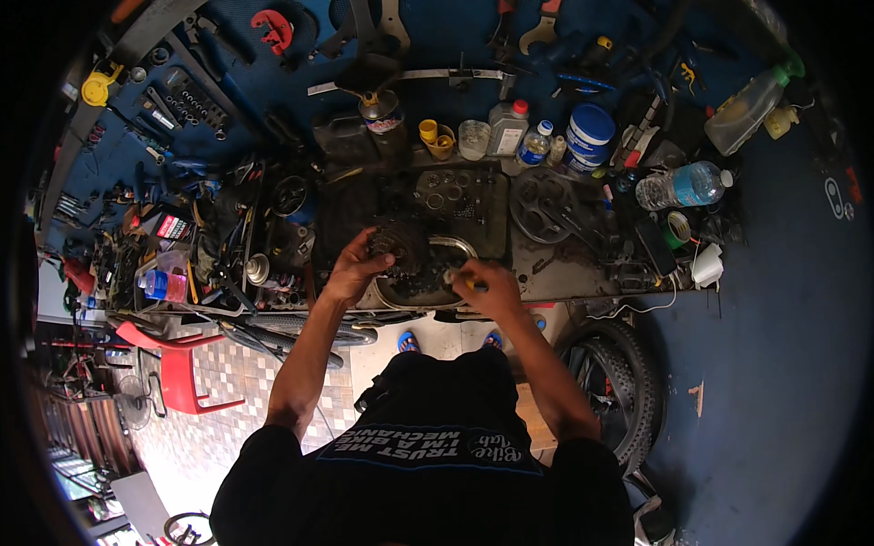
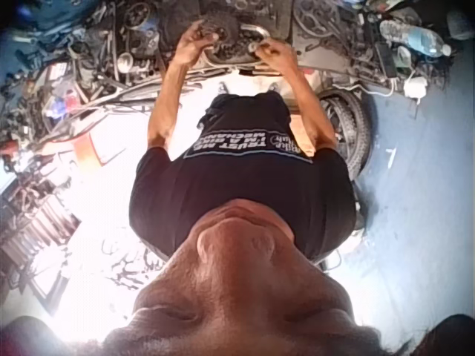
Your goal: The person scrubs a bicycle cassette with a brush in a tray of liquid, then sprays it with a hose and inspects it. The cassette is handled throughout the process and placed back on the workbench.
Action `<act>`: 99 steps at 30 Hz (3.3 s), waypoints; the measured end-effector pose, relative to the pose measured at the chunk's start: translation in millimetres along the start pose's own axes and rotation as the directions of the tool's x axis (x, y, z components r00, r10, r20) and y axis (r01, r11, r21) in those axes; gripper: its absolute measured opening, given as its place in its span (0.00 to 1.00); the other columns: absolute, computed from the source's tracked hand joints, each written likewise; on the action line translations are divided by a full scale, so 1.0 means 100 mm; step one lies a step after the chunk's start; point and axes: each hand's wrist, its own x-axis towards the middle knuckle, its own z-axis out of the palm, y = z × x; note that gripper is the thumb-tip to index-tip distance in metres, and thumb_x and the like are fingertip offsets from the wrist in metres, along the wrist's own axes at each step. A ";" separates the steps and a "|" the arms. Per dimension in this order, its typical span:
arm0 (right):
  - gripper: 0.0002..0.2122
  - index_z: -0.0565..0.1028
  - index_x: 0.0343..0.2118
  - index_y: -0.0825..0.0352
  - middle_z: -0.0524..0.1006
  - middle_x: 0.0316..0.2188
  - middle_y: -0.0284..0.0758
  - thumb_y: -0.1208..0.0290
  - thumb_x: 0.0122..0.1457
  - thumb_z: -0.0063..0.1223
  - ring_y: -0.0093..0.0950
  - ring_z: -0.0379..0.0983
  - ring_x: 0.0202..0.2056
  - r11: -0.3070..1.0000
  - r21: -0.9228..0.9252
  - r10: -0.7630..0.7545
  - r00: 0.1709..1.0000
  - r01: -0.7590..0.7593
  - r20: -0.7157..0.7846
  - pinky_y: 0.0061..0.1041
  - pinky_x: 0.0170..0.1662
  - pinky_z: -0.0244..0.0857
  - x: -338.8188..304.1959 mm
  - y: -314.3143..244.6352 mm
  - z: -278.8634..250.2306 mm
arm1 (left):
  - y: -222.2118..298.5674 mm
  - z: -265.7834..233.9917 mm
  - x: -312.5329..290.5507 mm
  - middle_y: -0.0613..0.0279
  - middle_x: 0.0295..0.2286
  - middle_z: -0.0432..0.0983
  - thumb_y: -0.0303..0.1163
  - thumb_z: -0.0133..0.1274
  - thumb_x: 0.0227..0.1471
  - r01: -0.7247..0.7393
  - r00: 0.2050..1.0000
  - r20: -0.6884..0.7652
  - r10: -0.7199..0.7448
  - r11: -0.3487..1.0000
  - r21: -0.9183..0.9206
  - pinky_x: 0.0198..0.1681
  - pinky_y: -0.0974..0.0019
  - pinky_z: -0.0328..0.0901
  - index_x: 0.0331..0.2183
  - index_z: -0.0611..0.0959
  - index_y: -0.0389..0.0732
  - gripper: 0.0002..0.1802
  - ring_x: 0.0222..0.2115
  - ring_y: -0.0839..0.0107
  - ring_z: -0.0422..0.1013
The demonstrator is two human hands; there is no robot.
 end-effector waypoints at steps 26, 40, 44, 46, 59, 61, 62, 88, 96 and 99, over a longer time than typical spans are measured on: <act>0.19 0.79 0.31 0.68 0.79 0.22 0.29 0.53 0.67 0.61 0.16 0.67 0.23 0.934 0.301 0.210 0.977 -0.190 -0.033 0.22 0.27 0.61 0.53 -0.35 0.00 | -0.03 0.04 -0.06 0.61 0.47 0.83 0.23 0.71 0.51 -0.048 0.990 -0.100 0.101 0.899 0.435 0.55 0.66 0.70 0.56 0.81 0.34 0.30 0.46 0.72 0.76; 0.14 0.82 0.37 0.68 0.77 0.24 0.28 0.59 0.70 0.57 0.18 0.79 0.25 0.746 0.566 0.392 0.919 -0.351 0.053 0.20 0.29 0.68 0.28 -0.08 0.21 | -0.03 0.02 0.01 0.63 0.51 0.80 0.28 0.64 0.60 -0.041 0.999 0.002 0.042 0.995 -0.091 0.55 0.58 0.71 0.60 0.75 0.44 0.28 0.53 0.68 0.76; 0.15 0.82 0.47 0.68 0.80 0.29 0.28 0.59 0.70 0.57 0.18 0.79 0.28 0.789 0.477 0.359 0.921 -0.387 0.153 0.20 0.30 0.69 0.18 0.00 0.15 | -0.05 0.04 0.05 0.61 0.51 0.80 0.29 0.63 0.62 -0.033 0.999 0.019 0.036 0.990 -0.138 0.56 0.54 0.72 0.58 0.75 0.45 0.25 0.54 0.65 0.75; 0.15 0.83 0.45 0.66 0.81 0.29 0.29 0.58 0.68 0.60 0.20 0.80 0.31 0.791 0.542 0.263 0.958 -0.283 0.117 0.22 0.33 0.71 0.10 0.01 0.21 | -0.05 0.07 0.09 0.61 0.50 0.80 0.30 0.63 0.62 -0.028 0.999 0.026 0.033 0.985 -0.170 0.57 0.54 0.72 0.58 0.74 0.46 0.25 0.54 0.64 0.75; 0.13 0.81 0.33 0.66 0.82 0.27 0.37 0.59 0.63 0.64 0.28 0.81 0.31 0.950 0.190 0.254 0.967 -0.248 -0.004 0.30 0.37 0.72 0.18 -0.06 0.02 | -0.16 -0.04 0.11 0.62 0.48 0.82 0.16 0.72 0.47 -0.006 1.000 0.002 0.006 0.944 0.329 0.51 0.67 0.73 0.54 0.78 0.37 0.33 0.48 0.73 0.76; 0.12 0.81 0.33 0.68 0.82 0.26 0.37 0.62 0.63 0.65 0.24 0.80 0.31 0.923 0.291 0.261 0.965 -0.252 0.010 0.28 0.37 0.71 0.35 -0.34 -0.15 | -0.12 -0.03 0.09 0.62 0.48 0.82 0.17 0.74 0.45 -0.017 1.000 -0.010 0.024 0.881 0.474 0.50 0.68 0.73 0.56 0.79 0.37 0.36 0.47 0.73 0.76; 0.12 0.81 0.33 0.68 0.82 0.26 0.37 0.62 0.63 0.65 0.24 0.79 0.31 0.916 0.333 0.236 0.972 -0.223 0.003 0.28 0.37 0.71 0.41 -0.51 -0.19 | -0.13 -0.04 0.08 0.61 0.48 0.82 0.19 0.74 0.45 -0.016 0.998 -0.038 0.041 0.859 0.512 0.50 0.68 0.73 0.55 0.79 0.36 0.35 0.46 0.73 0.76; 0.13 0.81 0.32 0.71 0.76 0.24 0.30 0.64 0.63 0.66 0.17 0.71 0.27 0.972 0.217 -0.054 0.985 0.090 -0.165 0.24 0.31 0.66 0.61 -0.71 -0.08 | 0.00 0.10 0.04 0.53 0.44 0.85 0.38 0.74 0.50 -0.090 0.993 0.003 0.120 0.728 0.680 0.52 0.65 0.70 0.54 0.82 0.31 0.34 0.45 0.70 0.78; 0.15 0.78 0.29 0.71 0.74 0.21 0.30 0.64 0.66 0.63 0.16 0.66 0.25 0.959 0.279 0.096 0.988 -0.059 -0.123 0.22 0.30 0.62 0.66 -0.53 -0.14 | 0.09 0.07 0.04 0.57 0.45 0.84 0.32 0.73 0.51 -0.037 0.998 -0.023 0.064 0.790 0.612 0.55 0.66 0.70 0.56 0.80 0.33 0.33 0.46 0.73 0.77; 0.15 0.78 0.28 0.70 0.74 0.20 0.29 0.63 0.66 0.64 0.15 0.65 0.25 0.926 0.374 0.032 0.975 0.053 -0.218 0.23 0.28 0.61 0.65 -0.66 -0.01 | 0.09 0.17 0.08 0.58 0.45 0.84 0.30 0.73 0.51 -0.072 0.997 0.021 0.074 0.801 0.595 0.55 0.67 0.69 0.56 0.79 0.32 0.33 0.46 0.73 0.76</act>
